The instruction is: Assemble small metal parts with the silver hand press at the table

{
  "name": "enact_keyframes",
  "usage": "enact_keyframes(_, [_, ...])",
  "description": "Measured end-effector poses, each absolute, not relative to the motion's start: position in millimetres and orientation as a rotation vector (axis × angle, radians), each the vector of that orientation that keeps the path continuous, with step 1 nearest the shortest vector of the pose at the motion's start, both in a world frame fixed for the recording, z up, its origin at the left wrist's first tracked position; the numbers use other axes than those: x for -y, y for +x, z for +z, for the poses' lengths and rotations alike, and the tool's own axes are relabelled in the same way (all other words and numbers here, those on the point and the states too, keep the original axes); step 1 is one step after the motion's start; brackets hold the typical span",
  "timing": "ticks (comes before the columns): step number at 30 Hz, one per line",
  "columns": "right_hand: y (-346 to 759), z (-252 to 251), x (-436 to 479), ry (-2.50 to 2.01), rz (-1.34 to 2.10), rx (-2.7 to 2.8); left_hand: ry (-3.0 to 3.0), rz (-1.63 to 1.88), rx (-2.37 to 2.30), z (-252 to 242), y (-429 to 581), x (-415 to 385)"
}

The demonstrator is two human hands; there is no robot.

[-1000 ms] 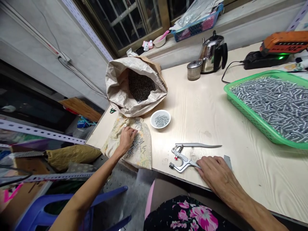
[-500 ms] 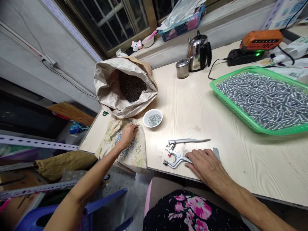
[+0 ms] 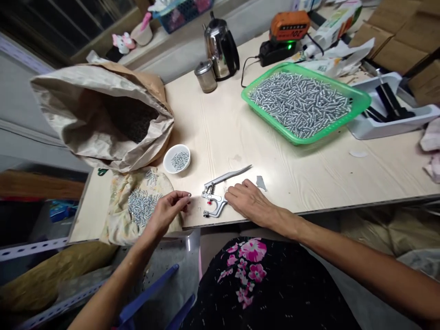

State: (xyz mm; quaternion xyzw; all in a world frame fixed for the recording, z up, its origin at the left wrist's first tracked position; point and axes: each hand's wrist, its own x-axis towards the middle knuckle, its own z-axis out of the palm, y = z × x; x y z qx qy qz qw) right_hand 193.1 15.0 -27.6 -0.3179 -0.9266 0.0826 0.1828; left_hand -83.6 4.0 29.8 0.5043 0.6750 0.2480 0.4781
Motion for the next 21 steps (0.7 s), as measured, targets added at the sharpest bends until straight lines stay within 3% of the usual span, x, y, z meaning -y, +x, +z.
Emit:
enact_keyframes(8, [202,-19,-14,-0.874,-0.021,2.610,0.832,0.602,-1.523,19,-36,14])
enact_keyframes(21, [201,-30,-22,-0.898,0.109,2.601,0.750,0.427,-1.508,16,-33,4])
